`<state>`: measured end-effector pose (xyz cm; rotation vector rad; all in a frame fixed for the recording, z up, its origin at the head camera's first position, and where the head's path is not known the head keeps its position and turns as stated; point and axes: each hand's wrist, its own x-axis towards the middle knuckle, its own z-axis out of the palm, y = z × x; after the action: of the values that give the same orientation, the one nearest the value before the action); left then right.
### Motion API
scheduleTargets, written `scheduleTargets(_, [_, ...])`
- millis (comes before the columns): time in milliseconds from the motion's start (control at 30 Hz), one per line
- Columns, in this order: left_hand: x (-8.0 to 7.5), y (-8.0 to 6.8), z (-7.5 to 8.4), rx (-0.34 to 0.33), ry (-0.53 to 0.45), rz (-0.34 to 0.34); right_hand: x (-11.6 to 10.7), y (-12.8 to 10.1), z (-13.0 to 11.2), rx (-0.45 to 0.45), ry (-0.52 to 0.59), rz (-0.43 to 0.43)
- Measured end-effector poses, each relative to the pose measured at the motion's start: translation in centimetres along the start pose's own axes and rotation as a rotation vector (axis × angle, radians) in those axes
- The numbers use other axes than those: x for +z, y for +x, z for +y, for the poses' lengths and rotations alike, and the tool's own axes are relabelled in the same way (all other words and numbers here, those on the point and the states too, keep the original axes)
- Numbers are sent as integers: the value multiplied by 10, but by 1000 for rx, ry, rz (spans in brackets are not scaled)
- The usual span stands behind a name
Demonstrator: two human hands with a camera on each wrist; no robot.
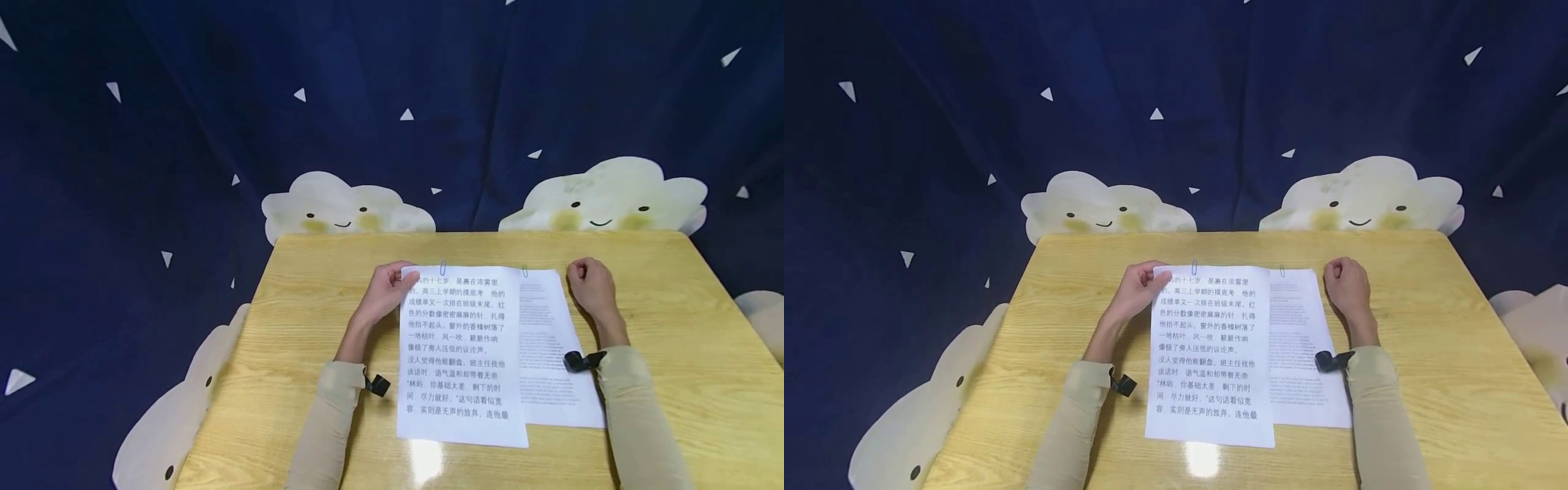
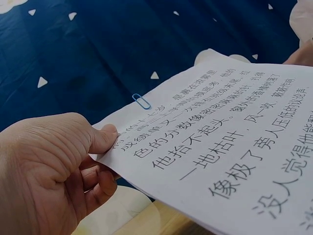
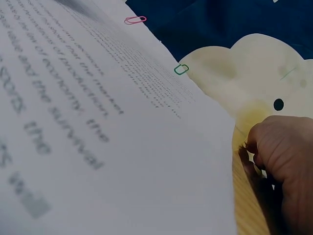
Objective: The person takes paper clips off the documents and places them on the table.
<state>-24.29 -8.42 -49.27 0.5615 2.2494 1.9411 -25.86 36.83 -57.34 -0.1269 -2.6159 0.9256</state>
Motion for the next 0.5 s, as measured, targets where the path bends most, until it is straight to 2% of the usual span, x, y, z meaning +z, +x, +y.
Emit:
scheduleTargets(233, [1,-5,-2,-10,-15,-15,2,-7,1,28,-3,2])
scheduleTargets(500, [-2,-1,0,26,3,-11,0,0,-2,66,23,-4])
